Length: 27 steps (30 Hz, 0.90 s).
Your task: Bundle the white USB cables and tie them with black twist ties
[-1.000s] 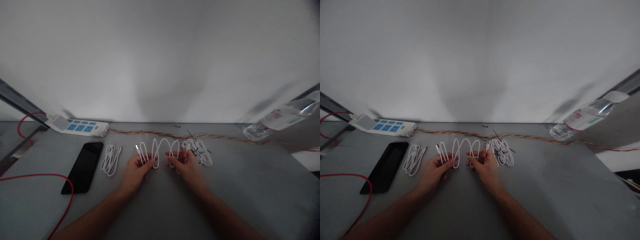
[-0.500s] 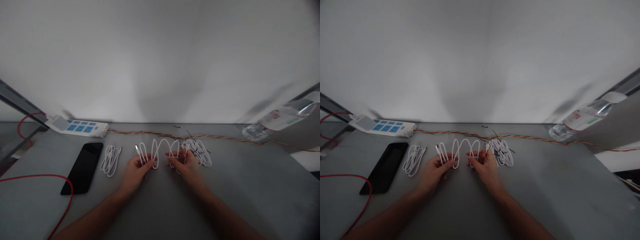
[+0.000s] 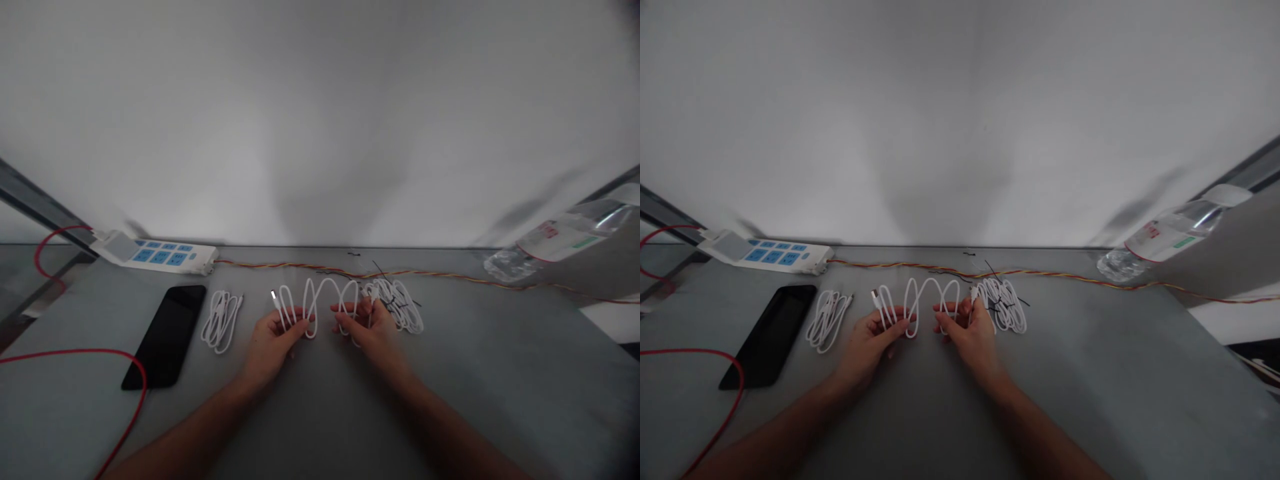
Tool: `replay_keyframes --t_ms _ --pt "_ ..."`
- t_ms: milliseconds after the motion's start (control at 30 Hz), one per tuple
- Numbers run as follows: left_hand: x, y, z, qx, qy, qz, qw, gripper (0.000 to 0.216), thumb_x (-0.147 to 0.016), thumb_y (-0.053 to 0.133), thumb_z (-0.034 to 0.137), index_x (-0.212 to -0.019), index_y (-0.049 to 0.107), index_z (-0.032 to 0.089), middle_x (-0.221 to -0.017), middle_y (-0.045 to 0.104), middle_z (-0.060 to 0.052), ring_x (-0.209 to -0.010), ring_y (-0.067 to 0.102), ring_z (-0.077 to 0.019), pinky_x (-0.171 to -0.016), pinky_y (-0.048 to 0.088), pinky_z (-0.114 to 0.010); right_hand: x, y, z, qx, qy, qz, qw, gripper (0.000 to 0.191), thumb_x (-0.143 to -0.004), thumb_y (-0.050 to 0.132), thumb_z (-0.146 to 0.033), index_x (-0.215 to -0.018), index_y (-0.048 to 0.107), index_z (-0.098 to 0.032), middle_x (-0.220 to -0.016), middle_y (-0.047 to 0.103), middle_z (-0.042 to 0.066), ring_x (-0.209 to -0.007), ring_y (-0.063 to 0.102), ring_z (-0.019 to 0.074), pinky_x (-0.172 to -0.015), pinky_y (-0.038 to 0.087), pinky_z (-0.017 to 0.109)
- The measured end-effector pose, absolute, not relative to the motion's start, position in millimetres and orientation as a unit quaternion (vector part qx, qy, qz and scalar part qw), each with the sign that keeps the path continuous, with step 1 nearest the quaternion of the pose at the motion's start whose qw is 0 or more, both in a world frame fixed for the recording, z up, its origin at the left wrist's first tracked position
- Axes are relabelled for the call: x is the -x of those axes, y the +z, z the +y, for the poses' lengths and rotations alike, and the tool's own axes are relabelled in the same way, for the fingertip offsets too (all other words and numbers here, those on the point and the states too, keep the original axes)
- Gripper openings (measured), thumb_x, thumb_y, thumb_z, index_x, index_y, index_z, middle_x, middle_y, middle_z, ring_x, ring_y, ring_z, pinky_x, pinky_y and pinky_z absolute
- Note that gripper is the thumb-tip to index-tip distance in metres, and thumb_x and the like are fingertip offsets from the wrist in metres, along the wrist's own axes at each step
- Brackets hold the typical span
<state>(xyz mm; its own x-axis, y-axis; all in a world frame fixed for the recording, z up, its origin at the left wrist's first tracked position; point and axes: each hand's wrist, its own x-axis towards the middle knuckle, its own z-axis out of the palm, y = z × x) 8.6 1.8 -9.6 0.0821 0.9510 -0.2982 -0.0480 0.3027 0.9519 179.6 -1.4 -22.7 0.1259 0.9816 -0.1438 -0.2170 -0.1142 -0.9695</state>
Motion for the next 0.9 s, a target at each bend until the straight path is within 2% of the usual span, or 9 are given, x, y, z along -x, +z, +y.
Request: replay_keyframes --t_ms 200,333,433,533,633,767,900 --pt "-7 -10 2 -0.429 0.408 0.535 0.603 0.033 -0.071 0.072 0.037 -0.095 0.065 0.015 -0.088 0.073 -0.007 -0.064 0.063 -0.0146 -0.041 0.036 -0.018 -180 -25 0 0.507 0.545 -0.374 0.553 0.052 -0.065 0.077 -0.038 -0.073 0.028 -0.026 -0.086 0.072 0.002 -0.054 0.065 0.0156 -0.043 0.048 0.025" --pt "-5 -11 2 -0.461 0.384 0.503 0.622 0.034 -0.072 0.071 0.037 -0.097 0.065 0.015 -0.085 0.072 -0.005 -0.063 0.060 -0.0136 -0.044 0.039 -0.019 -179 -23 -3 0.497 0.566 -0.376 0.539 0.046 -0.068 0.075 -0.036 -0.089 0.037 -0.025 -0.086 0.070 0.000 -0.057 0.066 0.0157 -0.046 0.049 0.025" --pt "-5 -11 1 -0.499 0.346 0.464 0.646 0.034 -0.077 0.068 0.036 -0.105 0.065 0.017 -0.082 0.070 -0.004 -0.066 0.060 -0.0142 -0.048 0.041 -0.019 -175 -20 -7 0.475 0.605 -0.378 0.515 0.053 -0.072 0.070 -0.040 -0.112 0.039 -0.026 -0.092 0.070 0.002 -0.069 0.069 0.0187 -0.057 0.054 0.029" --pt "-6 -10 0 -0.542 0.320 0.437 0.642 0.036 -0.082 0.062 0.036 -0.114 0.064 0.019 -0.082 0.069 -0.004 -0.069 0.061 -0.0152 -0.054 0.044 -0.021 -169 -19 -13 0.453 0.627 -0.413 0.481 0.047 -0.078 0.061 -0.048 -0.116 0.047 -0.024 -0.100 0.068 0.005 -0.083 0.068 0.0202 -0.071 0.055 0.033" --pt "-7 -8 -4 -0.596 0.318 0.441 0.591 0.032 -0.087 0.054 0.034 -0.115 0.064 0.021 -0.085 0.069 -0.004 -0.079 0.061 -0.0180 -0.070 0.048 -0.026 -165 -22 -18 0.444 0.598 -0.491 0.451 0.036 -0.085 0.053 -0.048 -0.110 0.056 -0.022 -0.102 0.067 0.004 -0.092 0.064 0.0198 -0.082 0.051 0.033" --pt "-9 -6 -13 -0.676 0.315 0.442 0.498 0.034 -0.094 0.040 0.029 -0.120 0.061 0.023 -0.103 0.066 -0.006 -0.095 0.059 -0.0212 -0.090 0.044 -0.033 -162 -24 -22 0.449 0.552 -0.554 0.432 0.033 -0.090 0.050 -0.043 -0.116 0.056 -0.024 -0.110 0.064 0.004 -0.106 0.057 0.0198 -0.097 0.043 0.036" --pt "-10 -5 -18 -0.750 0.313 0.428 0.395 0.040 -0.095 0.035 0.024 -0.131 0.051 0.022 -0.116 0.059 -0.010 -0.107 0.054 -0.0229 -0.099 0.040 -0.038 -159 -26 -22 0.450 0.541 -0.547 0.453 0.035 -0.093 0.042 -0.045 -0.118 0.058 -0.026 -0.114 0.062 0.004 -0.112 0.055 0.0194 -0.102 0.039 0.035"
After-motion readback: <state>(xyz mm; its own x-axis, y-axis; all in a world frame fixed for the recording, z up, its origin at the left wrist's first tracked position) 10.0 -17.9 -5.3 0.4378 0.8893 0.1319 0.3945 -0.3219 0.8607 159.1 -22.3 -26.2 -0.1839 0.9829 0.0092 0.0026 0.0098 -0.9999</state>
